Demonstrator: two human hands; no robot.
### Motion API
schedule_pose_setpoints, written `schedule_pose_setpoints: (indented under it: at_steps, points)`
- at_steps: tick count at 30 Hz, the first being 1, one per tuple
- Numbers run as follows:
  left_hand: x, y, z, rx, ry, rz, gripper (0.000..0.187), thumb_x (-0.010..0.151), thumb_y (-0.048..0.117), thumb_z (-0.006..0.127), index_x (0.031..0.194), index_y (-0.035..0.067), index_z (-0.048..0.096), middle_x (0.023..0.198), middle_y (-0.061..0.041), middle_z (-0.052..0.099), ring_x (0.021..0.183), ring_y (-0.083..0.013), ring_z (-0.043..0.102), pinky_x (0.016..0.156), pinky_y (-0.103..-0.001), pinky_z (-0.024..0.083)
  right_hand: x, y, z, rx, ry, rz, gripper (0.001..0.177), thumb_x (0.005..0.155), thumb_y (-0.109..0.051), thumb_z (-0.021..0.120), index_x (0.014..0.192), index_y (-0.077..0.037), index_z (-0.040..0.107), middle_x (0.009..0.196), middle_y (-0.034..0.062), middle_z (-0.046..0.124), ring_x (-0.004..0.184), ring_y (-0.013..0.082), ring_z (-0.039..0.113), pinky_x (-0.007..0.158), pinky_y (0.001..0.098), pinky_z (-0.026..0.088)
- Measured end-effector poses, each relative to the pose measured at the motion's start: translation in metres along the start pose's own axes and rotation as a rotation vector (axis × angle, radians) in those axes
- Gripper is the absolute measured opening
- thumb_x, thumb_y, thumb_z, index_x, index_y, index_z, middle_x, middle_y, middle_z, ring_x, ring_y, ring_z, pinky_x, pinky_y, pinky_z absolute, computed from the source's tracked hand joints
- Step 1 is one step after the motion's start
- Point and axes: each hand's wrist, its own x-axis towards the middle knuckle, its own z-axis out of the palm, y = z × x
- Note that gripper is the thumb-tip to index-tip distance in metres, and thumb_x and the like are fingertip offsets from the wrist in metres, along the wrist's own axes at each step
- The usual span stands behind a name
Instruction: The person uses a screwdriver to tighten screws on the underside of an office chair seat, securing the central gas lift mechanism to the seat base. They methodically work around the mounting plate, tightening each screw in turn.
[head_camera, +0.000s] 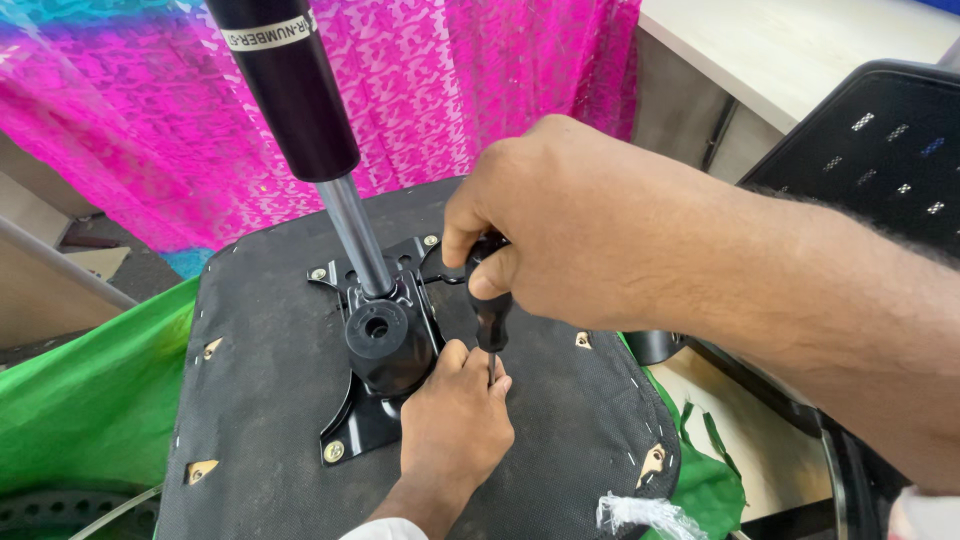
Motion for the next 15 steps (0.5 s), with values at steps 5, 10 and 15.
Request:
schedule_pose_setpoints:
  at_steps: [5, 10, 15]
  points:
    - [-0.001, -0.001, -0.003, -0.024, -0.021, -0.017, 0.020, 0.094, 0.030, 0.064, 0.101, 0.011, 0.064, 0.098, -0.003, 0.058, 0.086, -0.0234, 0.068, 0.074, -0.040, 0.057, 0.002, -0.018, -0.002, -0.094, 0.034, -0.053, 0.024, 0.093, -0.034, 0.072, 0.111, -0.019, 0.077, 0.088, 0.0047, 0.077, 0.074, 0.0201, 0.075, 0.072, 0.0348, 0.061]
    - [-0.004, -0.002, -0.007, -0.025, -0.063, -0.043, 0.017, 0.095, 0.030, 0.063, 0.101, 0.014, 0.065, 0.098, -0.002, 0.057, 0.090, -0.0225, 0.067, 0.077, -0.041, 0.055, 0.012, -0.022, 0.000, -0.242, 0.005, 0.072, 0.029, 0.098, -0.041, 0.067, 0.105, -0.015, 0.078, 0.085, 0.0097, 0.077, 0.077, 0.0236, 0.075, 0.075, 0.0385, 0.059]
    - [-0.004, -0.001, -0.011, -0.020, -0.033, -0.019, 0.018, 0.095, 0.030, 0.063, 0.104, 0.014, 0.064, 0.099, -0.003, 0.057, 0.090, -0.0228, 0.067, 0.077, -0.041, 0.055, 0.017, -0.013, -0.005, -0.188, 0.034, -0.100, 0.029, 0.091, -0.039, 0.073, 0.111, -0.018, 0.076, 0.093, 0.0045, 0.078, 0.087, 0.0209, 0.075, 0.086, 0.0388, 0.057]
